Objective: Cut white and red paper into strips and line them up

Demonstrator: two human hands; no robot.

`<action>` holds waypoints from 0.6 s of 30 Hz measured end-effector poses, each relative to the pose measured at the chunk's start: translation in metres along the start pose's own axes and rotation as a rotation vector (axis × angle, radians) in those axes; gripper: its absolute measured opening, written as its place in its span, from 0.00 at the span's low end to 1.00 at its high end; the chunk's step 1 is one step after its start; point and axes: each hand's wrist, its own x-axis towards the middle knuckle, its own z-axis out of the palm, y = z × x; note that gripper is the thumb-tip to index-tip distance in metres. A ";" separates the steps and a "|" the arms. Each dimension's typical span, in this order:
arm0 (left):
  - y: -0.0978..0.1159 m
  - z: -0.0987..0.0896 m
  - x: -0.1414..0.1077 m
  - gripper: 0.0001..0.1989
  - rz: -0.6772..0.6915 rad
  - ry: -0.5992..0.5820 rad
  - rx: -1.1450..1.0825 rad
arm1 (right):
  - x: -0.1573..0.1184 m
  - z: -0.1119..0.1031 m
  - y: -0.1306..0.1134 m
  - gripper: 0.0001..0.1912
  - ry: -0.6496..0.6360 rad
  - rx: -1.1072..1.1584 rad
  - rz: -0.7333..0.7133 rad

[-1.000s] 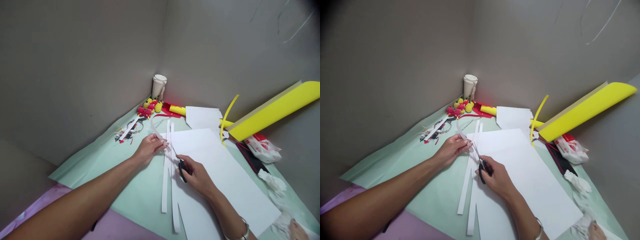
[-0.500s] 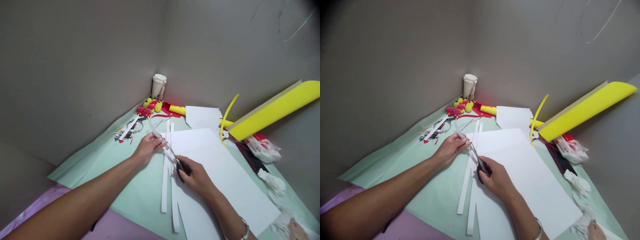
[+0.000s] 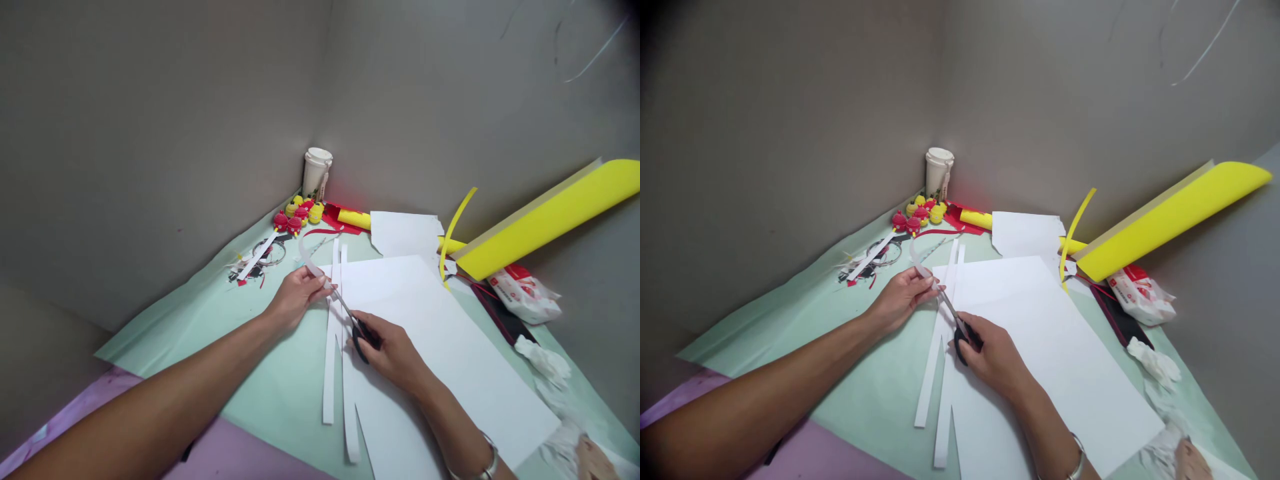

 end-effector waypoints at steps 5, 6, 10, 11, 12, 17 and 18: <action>0.000 0.000 0.000 0.03 -0.001 0.005 0.000 | 0.000 0.001 0.002 0.25 -0.002 0.006 0.007; 0.000 0.001 0.000 0.03 -0.002 0.007 0.002 | 0.000 0.002 0.002 0.24 0.000 0.006 0.016; 0.001 0.001 -0.001 0.04 -0.009 0.003 0.001 | 0.001 0.003 0.004 0.24 0.001 0.029 0.042; 0.001 0.001 0.000 0.04 -0.010 0.002 -0.002 | 0.001 0.004 0.004 0.24 0.001 0.032 0.047; 0.001 0.001 0.000 0.04 -0.009 0.003 -0.005 | 0.002 0.004 0.004 0.24 0.000 0.033 0.053; 0.002 0.002 -0.001 0.03 -0.022 0.007 0.000 | 0.002 0.004 0.002 0.22 0.009 0.028 0.070; 0.002 0.002 -0.002 0.03 -0.023 0.001 0.002 | 0.002 0.004 0.001 0.21 0.009 0.024 0.072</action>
